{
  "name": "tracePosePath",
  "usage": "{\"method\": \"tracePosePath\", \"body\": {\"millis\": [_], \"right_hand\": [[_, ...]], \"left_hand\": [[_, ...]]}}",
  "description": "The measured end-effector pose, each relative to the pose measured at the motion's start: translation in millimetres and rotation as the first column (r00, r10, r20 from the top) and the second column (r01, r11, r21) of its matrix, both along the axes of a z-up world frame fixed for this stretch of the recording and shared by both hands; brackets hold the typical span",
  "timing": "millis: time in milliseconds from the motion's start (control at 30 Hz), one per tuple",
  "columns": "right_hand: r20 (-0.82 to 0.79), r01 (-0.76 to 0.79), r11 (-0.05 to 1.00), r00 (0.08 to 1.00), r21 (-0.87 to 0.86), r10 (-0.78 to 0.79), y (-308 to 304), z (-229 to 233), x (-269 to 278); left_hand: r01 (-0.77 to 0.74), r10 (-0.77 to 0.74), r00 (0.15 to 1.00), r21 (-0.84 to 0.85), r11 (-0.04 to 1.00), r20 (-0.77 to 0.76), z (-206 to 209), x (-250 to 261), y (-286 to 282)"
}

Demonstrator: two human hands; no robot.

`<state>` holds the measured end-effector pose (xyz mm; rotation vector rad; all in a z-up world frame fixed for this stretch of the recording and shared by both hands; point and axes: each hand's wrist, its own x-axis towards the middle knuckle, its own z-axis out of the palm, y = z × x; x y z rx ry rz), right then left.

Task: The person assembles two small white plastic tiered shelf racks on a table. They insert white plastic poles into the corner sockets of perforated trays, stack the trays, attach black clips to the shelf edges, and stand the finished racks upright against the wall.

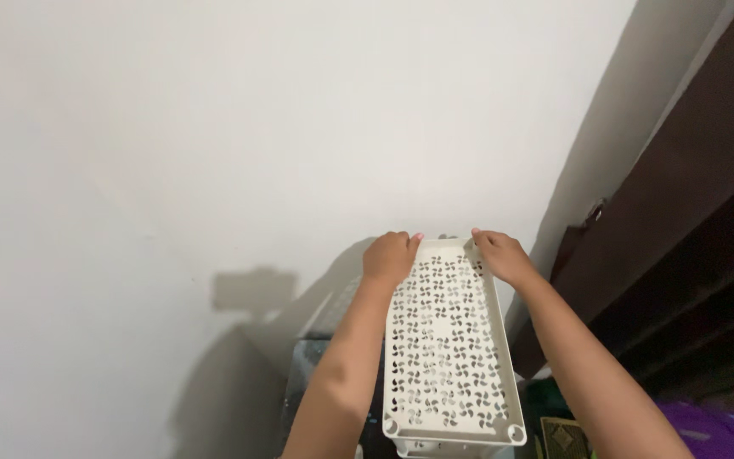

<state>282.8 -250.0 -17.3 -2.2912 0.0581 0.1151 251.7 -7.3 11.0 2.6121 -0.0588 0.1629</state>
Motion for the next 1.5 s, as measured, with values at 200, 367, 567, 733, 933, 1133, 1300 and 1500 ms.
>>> {"method": "tracePosePath", "body": {"millis": [200,367,567,733,933,1133,1300,1500], "right_hand": [[0.047,-0.058,0.998,0.997,0.019,0.057,-6,-16,10],[-0.035,-0.058,0.994,0.997,0.091,0.062,-5,-27,13],[-0.003,-0.151,0.978,0.988,0.144,0.153,-11,-45,17],[0.007,-0.054,0.996,0.998,-0.064,0.054,-21,-36,3],[0.452,0.025,0.996,0.890,0.081,-0.059,-6,85,-131],[0.264,-0.320,0.887,0.935,0.332,0.238,73,37,-385],[-0.248,-0.326,0.896,0.881,0.301,0.403,212,-140,-412],[-0.304,-0.233,0.962,0.935,-0.142,0.182,256,-298,-424]], "left_hand": [[0.035,-0.034,0.994,-0.007,0.999,0.105,-20,7,-2],[0.041,-0.041,0.993,0.002,0.999,0.110,-18,2,-1],[-0.006,-0.010,0.996,0.185,0.983,0.085,-4,-9,-5],[-0.128,0.144,0.950,-0.074,0.989,0.277,11,-14,-8],[0.019,0.387,0.762,-0.615,0.789,0.520,-19,-111,43],[-0.322,0.501,0.860,-0.658,0.680,0.096,-156,-294,110],[-0.481,0.454,0.876,-0.334,0.810,-0.161,-286,-403,141],[-0.434,0.334,0.826,-0.134,0.891,-0.454,-379,-457,151]]}}
